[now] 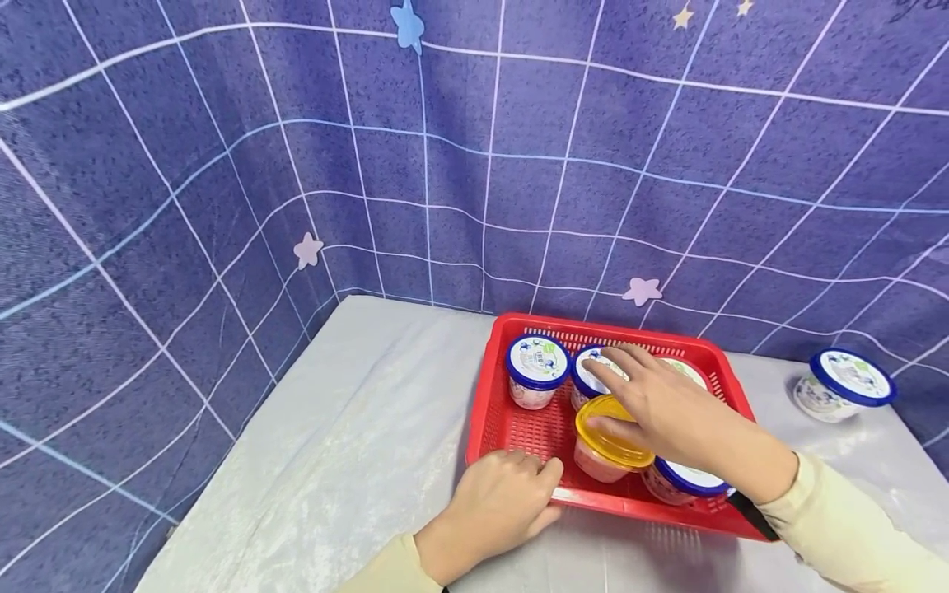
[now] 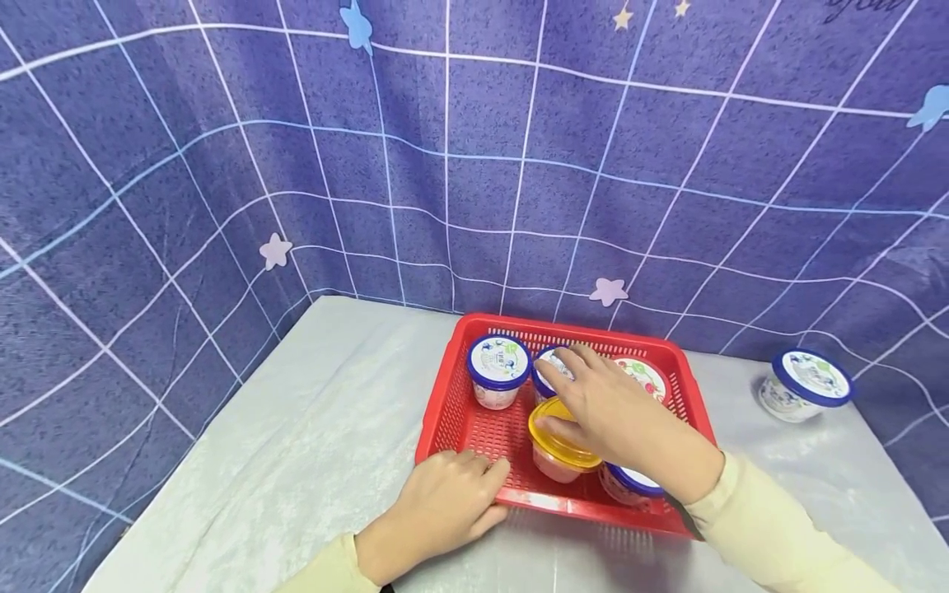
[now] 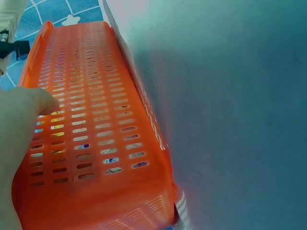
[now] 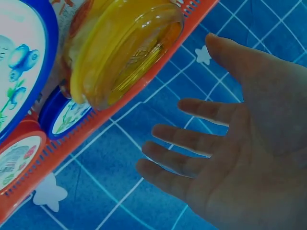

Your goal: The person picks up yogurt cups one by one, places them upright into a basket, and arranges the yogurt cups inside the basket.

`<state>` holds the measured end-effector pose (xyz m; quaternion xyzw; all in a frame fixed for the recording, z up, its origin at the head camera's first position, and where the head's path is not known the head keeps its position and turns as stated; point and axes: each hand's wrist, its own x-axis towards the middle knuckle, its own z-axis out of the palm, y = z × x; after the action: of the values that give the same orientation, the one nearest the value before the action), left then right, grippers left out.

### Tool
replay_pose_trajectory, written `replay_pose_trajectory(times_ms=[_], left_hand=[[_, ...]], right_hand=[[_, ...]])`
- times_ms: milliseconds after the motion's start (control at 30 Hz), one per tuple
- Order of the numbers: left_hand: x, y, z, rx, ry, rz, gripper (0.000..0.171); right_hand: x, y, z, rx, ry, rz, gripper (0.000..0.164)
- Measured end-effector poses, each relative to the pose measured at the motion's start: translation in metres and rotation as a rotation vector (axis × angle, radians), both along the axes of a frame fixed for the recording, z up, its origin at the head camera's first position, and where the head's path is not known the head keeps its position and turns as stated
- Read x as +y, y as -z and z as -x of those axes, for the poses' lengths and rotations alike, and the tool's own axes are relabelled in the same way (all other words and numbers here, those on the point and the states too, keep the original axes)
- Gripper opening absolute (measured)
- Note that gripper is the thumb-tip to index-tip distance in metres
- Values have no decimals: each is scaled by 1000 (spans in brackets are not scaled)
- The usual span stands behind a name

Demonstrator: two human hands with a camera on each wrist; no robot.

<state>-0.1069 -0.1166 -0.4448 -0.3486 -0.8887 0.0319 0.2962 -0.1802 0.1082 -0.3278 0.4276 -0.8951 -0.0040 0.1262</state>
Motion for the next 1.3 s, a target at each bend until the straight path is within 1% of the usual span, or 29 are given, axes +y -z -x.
replay_pose_trajectory(times_ms=[133, 233, 500, 733, 933, 1100, 1300], left_hand=[[1, 0, 0, -2, 1, -2, 39], [1, -1, 0, -14, -6, 1, 40], [1, 2, -2, -35, -12, -20, 37], [2, 3, -3, -47, -21, -19, 38], [3, 0, -2, -56, -15, -8, 37], [4, -1, -2, -60, -10, -11, 37], [5, -3, -1, -72, -5, -6, 40]], right_hand=[[8, -1, -4, -55, 80, 20, 73], [14, -1, -5, -79, 122, 61, 73], [36, 10, -9, -73, 159, 221, 65], [56, 13, -8, 32, 209, 321, 66], [75, 13, -12, 12, 274, 350, 64], [91, 12, -14, 1, 295, 416, 64], [117, 4, -11, -16, 384, 467, 63]])
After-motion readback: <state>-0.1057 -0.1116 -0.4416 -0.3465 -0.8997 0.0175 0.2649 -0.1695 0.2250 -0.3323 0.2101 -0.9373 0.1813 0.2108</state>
